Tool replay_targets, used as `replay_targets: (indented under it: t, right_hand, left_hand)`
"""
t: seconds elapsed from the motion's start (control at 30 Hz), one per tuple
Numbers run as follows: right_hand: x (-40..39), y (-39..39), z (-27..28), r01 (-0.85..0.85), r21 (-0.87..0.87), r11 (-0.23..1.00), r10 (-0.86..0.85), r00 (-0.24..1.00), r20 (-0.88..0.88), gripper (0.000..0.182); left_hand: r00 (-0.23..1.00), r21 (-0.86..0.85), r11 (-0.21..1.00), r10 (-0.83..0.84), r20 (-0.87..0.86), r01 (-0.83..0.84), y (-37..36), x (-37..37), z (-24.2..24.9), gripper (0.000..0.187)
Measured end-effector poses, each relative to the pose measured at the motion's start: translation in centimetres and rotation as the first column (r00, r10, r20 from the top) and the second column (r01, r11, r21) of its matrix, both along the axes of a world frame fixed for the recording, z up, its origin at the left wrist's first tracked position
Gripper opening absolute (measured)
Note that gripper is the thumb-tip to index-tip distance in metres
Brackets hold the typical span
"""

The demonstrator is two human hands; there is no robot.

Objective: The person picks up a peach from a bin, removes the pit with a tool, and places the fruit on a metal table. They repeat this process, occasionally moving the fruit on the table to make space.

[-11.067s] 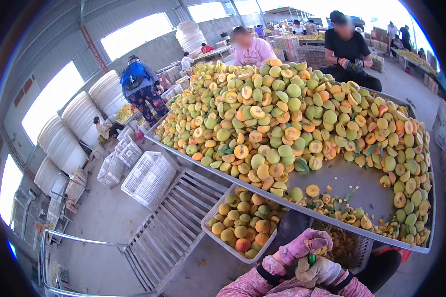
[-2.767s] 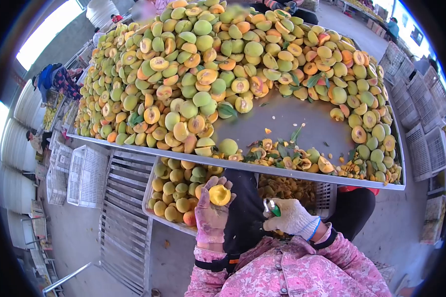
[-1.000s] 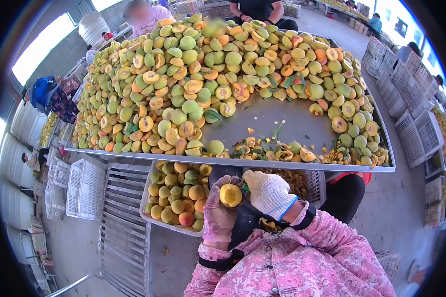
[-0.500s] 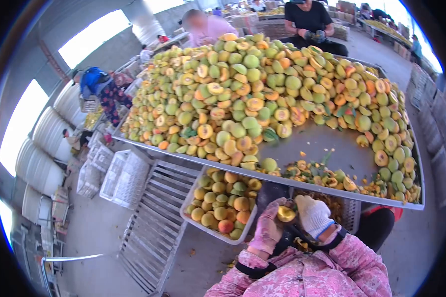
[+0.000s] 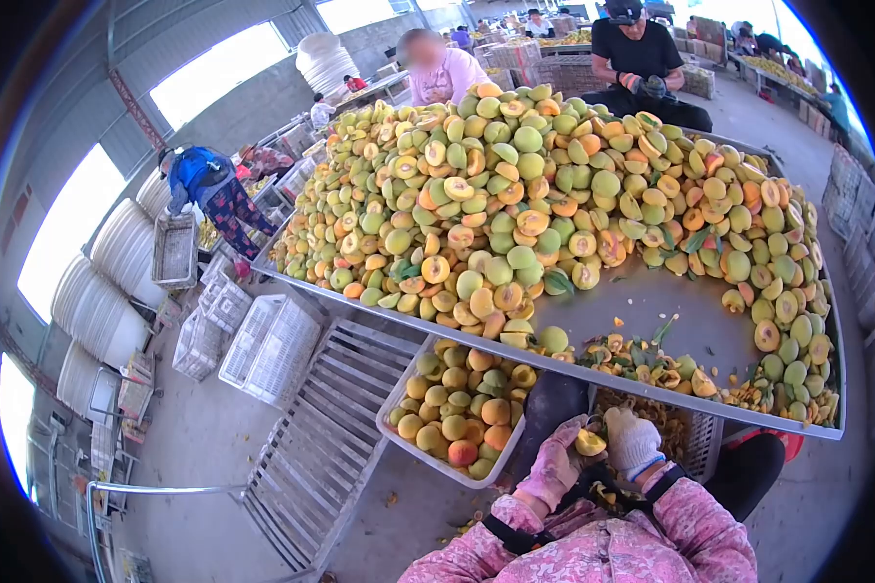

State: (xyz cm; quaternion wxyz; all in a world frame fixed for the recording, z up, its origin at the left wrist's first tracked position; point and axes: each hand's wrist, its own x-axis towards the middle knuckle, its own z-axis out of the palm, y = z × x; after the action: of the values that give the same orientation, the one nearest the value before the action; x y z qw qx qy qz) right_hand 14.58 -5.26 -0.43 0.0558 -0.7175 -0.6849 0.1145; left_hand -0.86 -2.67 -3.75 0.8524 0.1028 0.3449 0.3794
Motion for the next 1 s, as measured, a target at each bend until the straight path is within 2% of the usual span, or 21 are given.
replay_targets:
  t: [0.1, 0.2, 0.23, 0.27, 0.3, 0.4, 0.5, 0.53, 0.6, 0.7, 0.77, 0.8, 0.83, 0.9, 0.93, 0.97, 1.0]
  right_hand:
    - [0.8, -0.4, -2.4, 0.095, 0.048, 0.994, -0.084, 0.975, -0.206, 0.028]
    - [1.2, -1.7, -6.6, 0.081, 0.164, 0.983, 0.022, 0.838, -0.546, 0.031]
    - [1.1, -2.4, -8.7, 0.167, 0.102, 0.981, -0.078, 0.812, -0.578, 0.033]
    - [1.4, -3.0, -7.5, 0.214, -0.143, 0.966, -0.257, 0.795, -0.549, 0.041]
    - [1.7, -3.4, -6.0, 0.263, -0.374, 0.889, -0.428, 0.766, -0.48, 0.048]
    - [2.5, -5.3, -8.6, 0.4, -0.308, 0.863, -0.505, 0.703, -0.501, 0.048]
    - [3.7, -5.2, -9.8, 0.381, -0.474, 0.794, -0.594, 0.653, -0.47, 0.042]
    - [3.7, -5.1, -10.3, 0.397, -0.393, 0.829, -0.557, 0.645, -0.523, 0.037]
    - [3.8, -4.4, -10.3, 0.362, -0.392, 0.845, -0.527, 0.687, -0.5, 0.034]
    - [3.4, -4.1, -10.0, 0.278, -0.362, 0.89, -0.433, 0.767, -0.474, 0.029]
    - [3.5, -4.3, -11.9, 0.224, -0.325, 0.919, -0.352, 0.839, -0.415, 0.028]
    - [4.1, -5.4, -15.1, 0.206, -0.305, 0.93, -0.313, 0.879, -0.36, 0.029]
    - [4.3, -5.7, -16.0, 0.205, -0.3, 0.932, -0.307, 0.887, -0.347, 0.03]
    - [4.2, -5.8, -16.0, 0.222, -0.304, 0.926, -0.328, 0.873, -0.361, 0.033]
    - [4.1, -5.8, -14.8, 0.238, -0.355, 0.904, -0.377, 0.836, -0.398, 0.035]
    - [4.0, -5.7, -13.6, 0.253, -0.406, 0.878, -0.427, 0.796, -0.429, 0.036]
    - [3.4, -4.6, -9.5, 0.26, -0.489, 0.833, -0.501, 0.73, -0.465, 0.038]
  left_hand:
    - [0.994, 0.016, 0.994, -0.106, 0.011, 0.105, 0.3, 0.0, 1.0, 0.038]
    - [0.986, 0.12, 0.98, -0.163, 0.018, 0.16, 0.2, -0.1, 1.3, 0.039]
    - [0.992, 0.113, 0.986, -0.125, 0.0, 0.124, 0.1, -0.3, 1.8, 0.037]
    - [0.996, 0.146, 0.987, -0.071, 0.062, 0.061, 0.3, -1.0, 2.4, 0.037]
    - [0.992, 0.178, 0.984, -0.024, 0.126, 0.001, 0.6, -1.9, 2.9, 0.036]
    - [0.984, 0.202, 0.965, 0.153, 0.094, -0.169, 2.4, -5.5, 3.7, 0.036]
    - [0.94, 0.16, 0.928, 0.322, 0.118, -0.338, 5.1, -9.5, 3.4, 0.035]
    - [0.931, 0.222, 0.904, 0.357, 0.072, -0.364, 6.1, -11.2, 2.4, 0.035]
    - [0.895, 0.32, 0.857, 0.443, -0.056, -0.405, 7.2, -14.1, 0.5, 0.032]
    - [0.808, 0.301, 0.847, 0.518, -0.279, -0.439, 9.0, -17.7, -2.8, 0.035]
    - [0.648, 0.572, 0.802, 0.529, -0.547, -0.172, 10.4, -19.5, -6.7, 0.038]
    - [0.629, 0.569, 0.8, 0.544, -0.555, -0.19, 11.1, -19.6, -7.0, 0.039]
    - [0.61, 0.566, 0.798, 0.558, -0.563, -0.208, 11.9, -19.3, -6.4, 0.041]
    - [0.714, 0.252, 0.803, 0.596, -0.368, -0.54, 14.2, -17.8, -5.2, 0.043]
    - [0.753, 0.29, 0.848, 0.528, -0.392, -0.444, 15.8, -19.1, -6.5, 0.044]
    - [0.753, 0.347, 0.819, 0.564, -0.34, -0.457, 16.8, -18.7, -6.9, 0.045]
    - [0.738, 0.346, 0.805, 0.586, -0.336, -0.482, 18.1, -18.5, -6.5, 0.045]
